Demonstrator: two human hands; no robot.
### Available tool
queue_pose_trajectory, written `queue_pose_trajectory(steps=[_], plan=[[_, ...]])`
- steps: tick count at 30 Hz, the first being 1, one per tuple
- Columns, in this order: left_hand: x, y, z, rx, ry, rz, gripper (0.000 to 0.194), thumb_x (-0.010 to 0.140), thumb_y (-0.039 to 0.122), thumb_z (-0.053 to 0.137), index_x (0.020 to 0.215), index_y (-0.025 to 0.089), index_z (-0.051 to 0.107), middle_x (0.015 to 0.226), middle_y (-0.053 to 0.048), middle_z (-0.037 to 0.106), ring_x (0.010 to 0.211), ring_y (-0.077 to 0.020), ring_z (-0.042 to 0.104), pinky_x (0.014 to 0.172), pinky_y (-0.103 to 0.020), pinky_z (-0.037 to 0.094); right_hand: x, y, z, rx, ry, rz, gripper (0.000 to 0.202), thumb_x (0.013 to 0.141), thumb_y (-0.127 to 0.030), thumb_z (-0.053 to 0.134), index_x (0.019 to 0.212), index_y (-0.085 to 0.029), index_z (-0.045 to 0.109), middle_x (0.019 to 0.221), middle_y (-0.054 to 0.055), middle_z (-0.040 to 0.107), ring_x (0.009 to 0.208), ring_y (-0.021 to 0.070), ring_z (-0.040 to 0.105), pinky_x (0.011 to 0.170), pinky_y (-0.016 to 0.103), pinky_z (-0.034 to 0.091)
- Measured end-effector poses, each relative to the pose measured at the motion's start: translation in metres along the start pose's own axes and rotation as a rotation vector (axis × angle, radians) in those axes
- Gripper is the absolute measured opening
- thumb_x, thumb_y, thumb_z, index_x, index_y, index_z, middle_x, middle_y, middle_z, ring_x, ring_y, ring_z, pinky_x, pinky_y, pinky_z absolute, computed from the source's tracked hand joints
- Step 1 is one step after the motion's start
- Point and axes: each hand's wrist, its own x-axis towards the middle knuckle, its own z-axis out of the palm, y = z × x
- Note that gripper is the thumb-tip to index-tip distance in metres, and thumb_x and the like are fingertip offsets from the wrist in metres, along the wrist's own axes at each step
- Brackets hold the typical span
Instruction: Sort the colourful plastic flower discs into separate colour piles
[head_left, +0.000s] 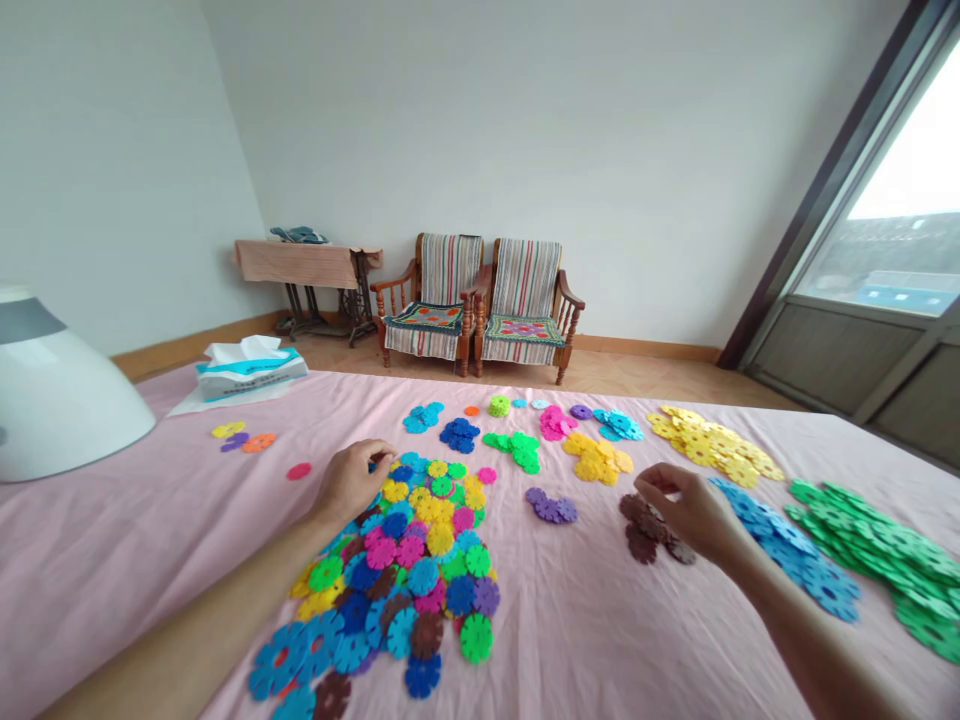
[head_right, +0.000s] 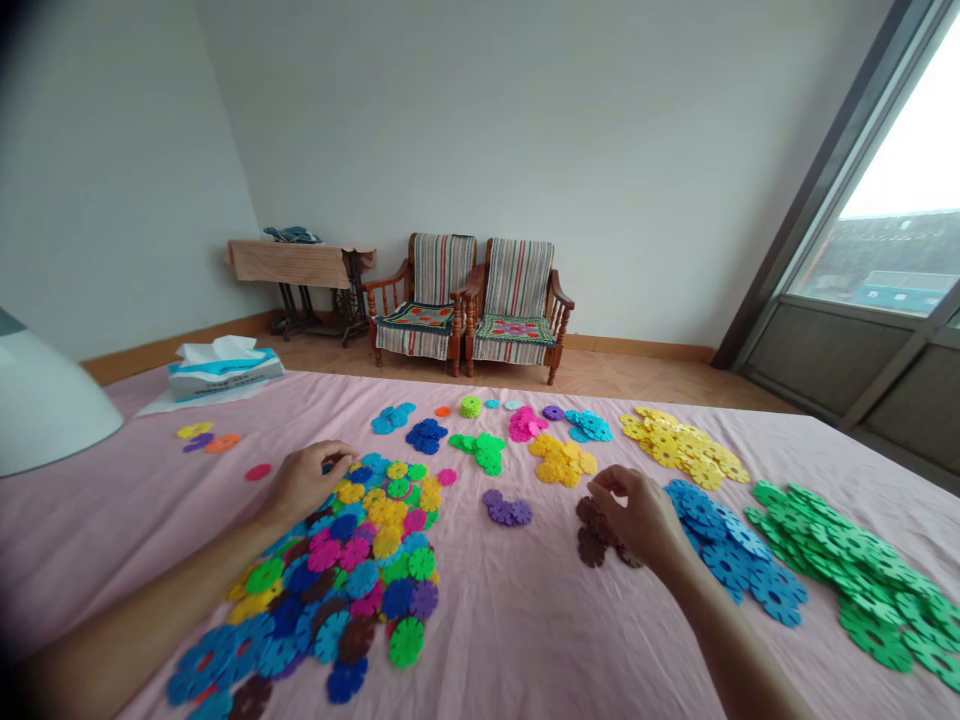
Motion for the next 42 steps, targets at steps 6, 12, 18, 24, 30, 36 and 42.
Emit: queue_pose_trajectory(steps=[6, 12, 18, 24, 30, 36, 42], plan=[[0.0, 0.001, 0.0, -0.001, -0.002, 0.002, 0.022, 0.078, 0.03, 0.047, 0.078, 0.021, 0.068, 0.082, 0.0, 0.072, 0.077, -0.018, 0.065, 0.072, -0.025, 0.047, -0.016, -0.011, 0.028, -0.368, 0.096, 0.078, 0.05, 0.079, -0.056, 0.044, 0.113, -0.022, 0.059, 0.112, 0.013, 0.06, 0.104, 0.0351, 0.051, 0.077, 0.045, 0.041], [0.0, 0.0, 0.002, -0.005, 0.012, 0.008, 0.021, 0.077, 0.029, 0.049, 0.077, 0.021, 0.067, 0.081, 0.0, 0.072, 0.077, -0.0176, 0.065, 0.071, -0.024, 0.047, -0.035, -0.013, 0.034, -0.38, 0.065, -0.057, 0.037, 0.084, -0.046, 0.042, 0.107, -0.022, 0.059, 0.11, 0.011, 0.06, 0.099, 0.0295, 0.053, 0.074, 0.041, 0.04], [-0.001, 0.001, 0.001, -0.003, 0.003, 0.012, 0.02, 0.078, 0.028, 0.048, 0.077, 0.021, 0.067, 0.081, 0.0, 0.072, 0.078, -0.0171, 0.065, 0.072, -0.024, 0.047, -0.054, -0.016, 0.034, -0.335, 0.104, -0.169, 0.029, 0.087, -0.038, 0.04, 0.101, -0.023, 0.061, 0.103, 0.009, 0.061, 0.092, 0.0258, 0.055, 0.078, 0.039, 0.04], [-0.001, 0.004, -0.001, 0.013, 0.013, 0.018, 0.021, 0.077, 0.026, 0.048, 0.077, 0.021, 0.068, 0.08, -0.001, 0.071, 0.075, -0.0171, 0.065, 0.069, -0.025, 0.047, -0.062, -0.011, 0.035, -0.324, 0.108, -0.188, 0.028, 0.087, -0.038, 0.041, 0.1, -0.022, 0.06, 0.102, 0.009, 0.062, 0.092, 0.0271, 0.055, 0.076, 0.04, 0.041], [-0.001, 0.005, 0.0, 0.021, 0.018, 0.024, 0.02, 0.077, 0.025, 0.048, 0.077, 0.021, 0.068, 0.08, -0.001, 0.071, 0.076, -0.0172, 0.064, 0.069, -0.025, 0.047, -0.057, -0.046, 0.031, -0.249, 0.176, -0.246, 0.03, 0.085, -0.039, 0.047, 0.108, -0.023, 0.058, 0.107, 0.01, 0.06, 0.097, 0.0298, 0.055, 0.078, 0.043, 0.042], [-0.003, 0.006, 0.0, 0.023, 0.001, 0.038, 0.02, 0.077, 0.024, 0.048, 0.075, 0.02, 0.067, 0.08, -0.001, 0.071, 0.077, -0.0172, 0.064, 0.069, -0.024, 0.046, -0.072, -0.133, 0.047, 0.162, -0.138, -0.423, 0.016, 0.084, -0.02, 0.048, 0.094, -0.02, 0.06, 0.09, 0.005, 0.06, 0.082, 0.0179, 0.059, 0.073, 0.031, 0.045], [-0.005, 0.007, -0.001, 0.036, 0.004, 0.038, 0.02, 0.078, 0.023, 0.048, 0.078, 0.02, 0.068, 0.08, -0.003, 0.071, 0.077, -0.018, 0.063, 0.072, -0.026, 0.047, -0.099, -0.186, 0.068, 0.294, -0.412, -0.565, 0.017, 0.077, -0.013, 0.056, 0.088, -0.023, 0.062, 0.095, 0.002, 0.057, 0.089, 0.0165, 0.053, 0.076, 0.026, 0.041]])
